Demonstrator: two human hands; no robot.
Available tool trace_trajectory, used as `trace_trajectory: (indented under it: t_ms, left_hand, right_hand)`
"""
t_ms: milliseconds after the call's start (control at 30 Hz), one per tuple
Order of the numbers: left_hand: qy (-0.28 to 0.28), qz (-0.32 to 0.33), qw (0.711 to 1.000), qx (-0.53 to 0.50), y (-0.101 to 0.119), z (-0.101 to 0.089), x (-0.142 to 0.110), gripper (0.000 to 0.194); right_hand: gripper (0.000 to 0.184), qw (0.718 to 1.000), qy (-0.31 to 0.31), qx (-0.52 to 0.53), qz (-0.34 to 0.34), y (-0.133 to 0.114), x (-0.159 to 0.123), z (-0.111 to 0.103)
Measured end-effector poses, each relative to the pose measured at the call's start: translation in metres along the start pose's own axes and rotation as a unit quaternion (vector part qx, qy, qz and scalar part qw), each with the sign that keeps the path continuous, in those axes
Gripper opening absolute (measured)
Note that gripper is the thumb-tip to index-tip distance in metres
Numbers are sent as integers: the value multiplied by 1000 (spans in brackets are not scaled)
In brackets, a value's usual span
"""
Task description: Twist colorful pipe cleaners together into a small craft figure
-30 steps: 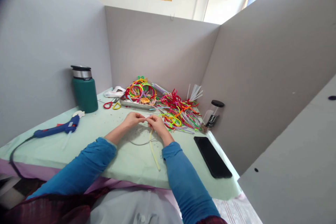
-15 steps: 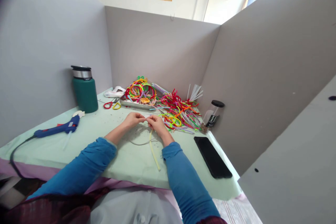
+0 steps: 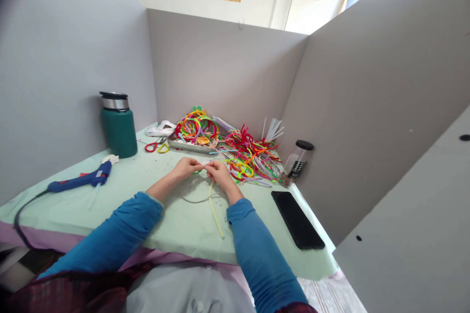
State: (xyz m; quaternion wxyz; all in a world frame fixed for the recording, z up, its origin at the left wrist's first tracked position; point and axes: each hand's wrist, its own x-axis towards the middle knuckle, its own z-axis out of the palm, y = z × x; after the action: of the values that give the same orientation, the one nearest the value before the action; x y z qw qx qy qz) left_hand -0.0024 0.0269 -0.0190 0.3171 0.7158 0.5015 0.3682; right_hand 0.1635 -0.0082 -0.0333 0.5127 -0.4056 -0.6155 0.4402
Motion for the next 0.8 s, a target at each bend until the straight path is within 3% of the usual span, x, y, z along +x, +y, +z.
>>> trace_trajectory:
  t_ms: [800]
  left_hand:
    - [-34, -83, 994, -61, 7, -1, -7, 42]
  right_hand:
    - [24, 1000, -12, -12, 0, 0, 0, -1]
